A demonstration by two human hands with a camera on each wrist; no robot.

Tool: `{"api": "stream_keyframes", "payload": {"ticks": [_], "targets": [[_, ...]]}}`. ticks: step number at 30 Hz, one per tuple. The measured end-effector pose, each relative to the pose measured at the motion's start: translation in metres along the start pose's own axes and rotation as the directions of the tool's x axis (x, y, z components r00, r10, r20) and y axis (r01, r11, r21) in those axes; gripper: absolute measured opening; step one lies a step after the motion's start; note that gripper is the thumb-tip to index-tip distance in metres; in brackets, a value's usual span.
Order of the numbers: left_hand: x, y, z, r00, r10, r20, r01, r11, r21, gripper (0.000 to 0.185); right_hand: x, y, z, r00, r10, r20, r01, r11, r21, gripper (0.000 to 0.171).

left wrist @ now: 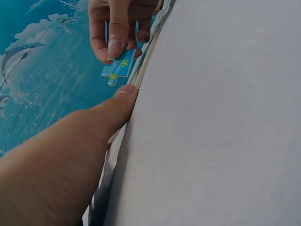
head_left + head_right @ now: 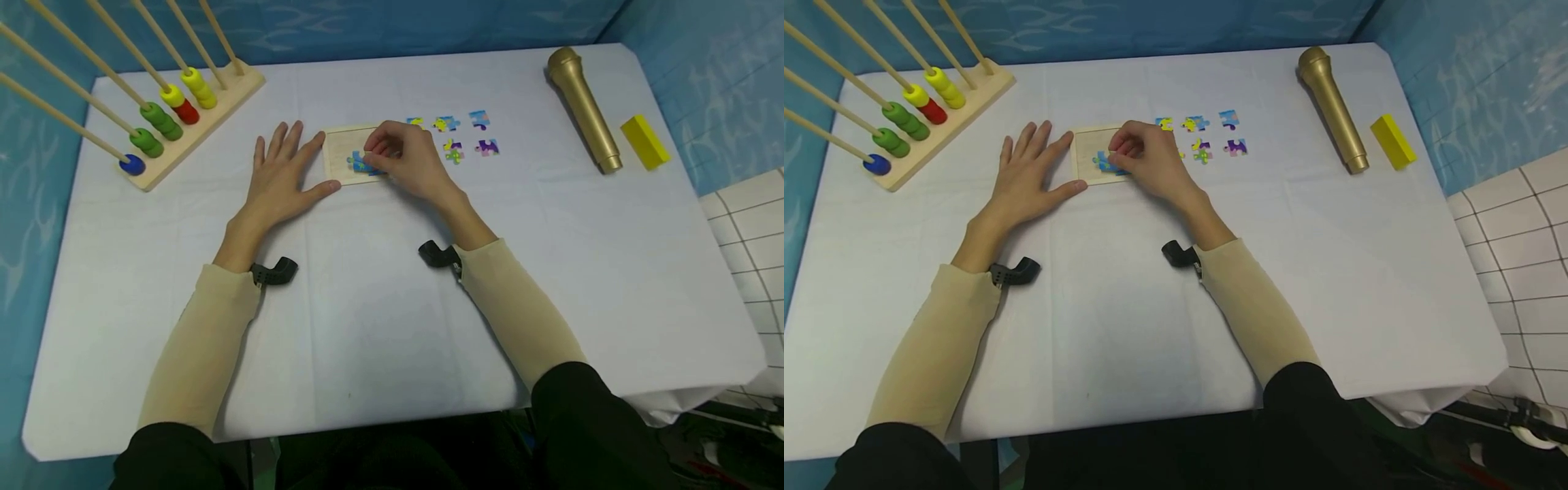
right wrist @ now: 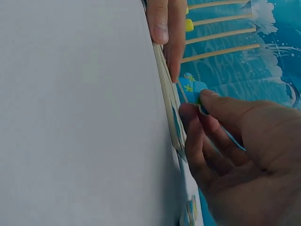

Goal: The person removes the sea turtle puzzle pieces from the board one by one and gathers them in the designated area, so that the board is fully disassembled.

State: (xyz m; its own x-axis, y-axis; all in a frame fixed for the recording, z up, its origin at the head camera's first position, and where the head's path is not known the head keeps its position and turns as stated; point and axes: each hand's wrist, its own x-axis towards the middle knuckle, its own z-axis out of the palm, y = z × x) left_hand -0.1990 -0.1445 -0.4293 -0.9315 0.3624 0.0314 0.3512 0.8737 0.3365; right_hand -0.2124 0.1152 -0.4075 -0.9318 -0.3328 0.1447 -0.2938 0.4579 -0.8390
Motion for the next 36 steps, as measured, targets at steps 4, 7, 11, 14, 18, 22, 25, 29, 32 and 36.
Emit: {"api": "stream_keyframes", "payload": {"ticks": [4, 7, 11, 14, 18, 22, 25, 29, 32, 36], "targets": [[0.000, 0.000, 0.002, 1.000, 0.000, -0.004, 0.000, 1.000, -0.002, 0.088, -0.007, -0.005, -0.012, 0.999, 0.038, -0.015, -0.037, 0.998, 0.051, 0.016], [0.001, 0.001, 0.003, 1.000, 0.001, -0.005, -0.001, 1.000, -0.002, 0.089, -0.019, -0.018, -0.025, 0.997, 0.069, -0.016, -0.068, 0.995, 0.070, 0.017], [0.000, 0.001, 0.002, 1.000, -0.005, -0.005, 0.005, 1.000, 0.007, 0.088, -0.037, -0.031, -0.044, 0.994, 0.105, -0.009, -0.105, 0.994, 0.036, 0.019], [-0.001, 0.001, 0.001, 1.000, -0.009, -0.005, 0.009, 1.000, 0.008, 0.088, -0.047, -0.027, -0.056, 0.990, 0.142, -0.011, -0.142, 0.990, 0.005, 0.021], [-0.001, 0.001, 0.001, 1.000, -0.005, -0.005, 0.005, 1.000, -0.001, 0.089, -0.054, 0.000, -0.068, 0.981, 0.193, -0.033, -0.194, 0.981, -0.018, 0.021], [-0.001, 0.000, 0.003, 1.000, -0.009, -0.001, 0.009, 1.000, -0.003, 0.090, -0.064, 0.005, -0.081, 0.975, 0.221, -0.037, -0.220, 0.975, 0.011, 0.023], [-0.002, 0.000, 0.003, 1.000, -0.013, -0.004, 0.013, 1.000, 0.003, 0.089, -0.073, 0.003, -0.090, 0.971, 0.236, -0.031, -0.235, 0.971, 0.029, 0.025], [-0.002, 0.000, 0.002, 1.000, -0.009, -0.007, 0.009, 1.000, 0.007, 0.088, -0.081, 0.025, -0.101, 0.964, 0.263, -0.035, -0.264, 0.965, -0.010, 0.026], [-0.002, 0.000, 0.000, 1.000, -0.005, -0.004, 0.005, 1.000, 0.013, 0.088, -0.087, 0.035, -0.106, 0.957, 0.289, -0.029, -0.290, 0.955, -0.059, 0.027], [-0.003, 0.001, -0.003, 1.000, -0.008, -0.005, 0.008, 1.000, 0.019, 0.087, -0.091, 0.040, -0.107, 0.962, 0.270, -0.029, -0.272, 0.956, -0.108, 0.025]]}}
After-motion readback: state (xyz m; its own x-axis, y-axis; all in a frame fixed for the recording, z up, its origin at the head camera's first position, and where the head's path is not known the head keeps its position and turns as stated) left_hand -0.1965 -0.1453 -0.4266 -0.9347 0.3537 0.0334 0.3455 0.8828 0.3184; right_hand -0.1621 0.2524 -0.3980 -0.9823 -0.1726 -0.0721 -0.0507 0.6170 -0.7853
